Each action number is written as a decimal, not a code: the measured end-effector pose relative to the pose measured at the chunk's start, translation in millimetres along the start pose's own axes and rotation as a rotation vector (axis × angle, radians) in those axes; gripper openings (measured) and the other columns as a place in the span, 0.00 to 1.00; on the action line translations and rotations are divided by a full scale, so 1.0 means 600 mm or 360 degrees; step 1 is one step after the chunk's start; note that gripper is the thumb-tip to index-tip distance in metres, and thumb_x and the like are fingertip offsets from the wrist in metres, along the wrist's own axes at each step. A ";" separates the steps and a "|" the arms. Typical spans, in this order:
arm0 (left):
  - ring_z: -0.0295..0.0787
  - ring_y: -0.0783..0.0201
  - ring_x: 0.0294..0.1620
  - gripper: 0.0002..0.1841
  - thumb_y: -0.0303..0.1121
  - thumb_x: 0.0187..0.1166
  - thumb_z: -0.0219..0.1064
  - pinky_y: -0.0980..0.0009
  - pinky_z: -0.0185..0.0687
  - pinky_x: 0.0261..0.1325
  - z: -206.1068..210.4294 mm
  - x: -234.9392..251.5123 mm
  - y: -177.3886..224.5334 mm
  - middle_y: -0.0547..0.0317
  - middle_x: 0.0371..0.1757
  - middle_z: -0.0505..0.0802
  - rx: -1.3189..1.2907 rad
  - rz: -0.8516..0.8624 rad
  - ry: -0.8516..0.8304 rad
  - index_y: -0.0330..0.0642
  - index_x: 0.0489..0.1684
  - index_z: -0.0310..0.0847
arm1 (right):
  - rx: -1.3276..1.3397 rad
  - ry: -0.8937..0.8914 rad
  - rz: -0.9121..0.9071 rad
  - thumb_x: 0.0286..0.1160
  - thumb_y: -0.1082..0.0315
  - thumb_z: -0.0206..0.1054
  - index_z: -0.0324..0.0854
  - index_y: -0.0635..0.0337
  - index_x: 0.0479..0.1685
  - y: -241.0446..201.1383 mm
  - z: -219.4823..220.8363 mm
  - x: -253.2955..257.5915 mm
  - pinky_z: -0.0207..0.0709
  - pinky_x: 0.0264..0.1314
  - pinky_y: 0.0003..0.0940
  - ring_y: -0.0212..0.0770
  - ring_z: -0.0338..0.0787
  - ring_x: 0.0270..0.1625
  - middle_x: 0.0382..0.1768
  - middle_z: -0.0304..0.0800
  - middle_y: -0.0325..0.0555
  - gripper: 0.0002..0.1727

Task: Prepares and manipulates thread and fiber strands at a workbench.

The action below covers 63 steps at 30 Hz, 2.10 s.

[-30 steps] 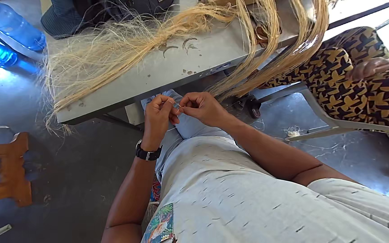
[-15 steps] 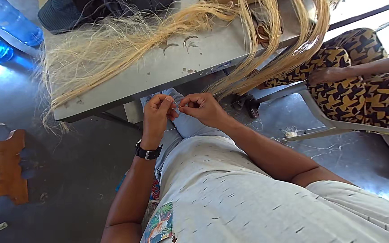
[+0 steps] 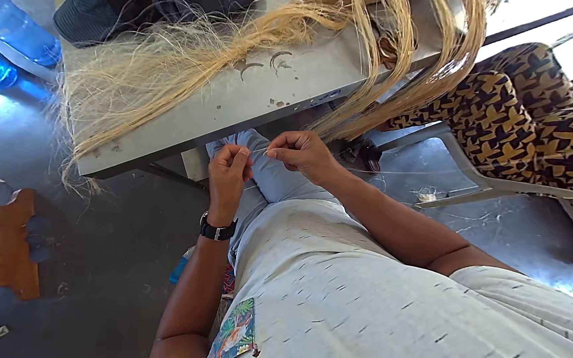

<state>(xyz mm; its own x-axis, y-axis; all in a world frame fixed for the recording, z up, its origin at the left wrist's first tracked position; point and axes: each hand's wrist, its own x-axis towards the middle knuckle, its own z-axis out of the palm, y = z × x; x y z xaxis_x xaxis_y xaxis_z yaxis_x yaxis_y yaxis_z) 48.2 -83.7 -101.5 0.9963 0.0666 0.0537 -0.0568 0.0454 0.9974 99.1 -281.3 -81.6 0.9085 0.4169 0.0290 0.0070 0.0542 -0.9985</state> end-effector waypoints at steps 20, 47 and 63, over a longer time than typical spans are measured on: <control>0.84 0.72 0.32 0.06 0.26 0.79 0.65 0.77 0.84 0.35 0.025 -0.023 -0.030 0.58 0.36 0.88 0.0818 0.0870 -0.0037 0.35 0.38 0.88 | 0.0357 0.0220 0.0365 0.82 0.72 0.65 0.85 0.57 0.37 -0.012 0.020 -0.001 0.53 0.13 0.17 0.23 0.58 0.12 0.18 0.73 0.33 0.06; 0.84 0.70 0.33 0.08 0.36 0.86 0.66 0.73 0.83 0.35 0.011 -0.006 0.017 0.60 0.44 0.87 0.0711 0.0304 0.0007 0.43 0.50 0.86 | 0.0116 0.0157 0.0226 0.82 0.70 0.69 0.86 0.60 0.39 -0.002 0.035 0.002 0.53 0.14 0.20 0.27 0.62 0.14 0.19 0.76 0.37 0.04; 0.85 0.69 0.32 0.06 0.32 0.84 0.66 0.71 0.84 0.33 0.005 -0.004 0.013 0.59 0.43 0.89 0.0765 0.0219 -0.0070 0.44 0.50 0.85 | 0.0326 0.0168 0.0350 0.79 0.73 0.69 0.84 0.58 0.33 0.015 0.034 -0.001 0.55 0.14 0.18 0.25 0.62 0.14 0.20 0.77 0.36 0.06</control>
<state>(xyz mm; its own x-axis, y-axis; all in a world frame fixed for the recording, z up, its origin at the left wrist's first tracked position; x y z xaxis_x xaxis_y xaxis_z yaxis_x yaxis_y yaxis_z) 45.4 -86.4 -93.4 0.9840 -0.0028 0.1782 -0.1624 -0.4259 0.8901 90.1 -262.4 -89.8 0.9174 0.3427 -0.2022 -0.2688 0.1591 -0.9500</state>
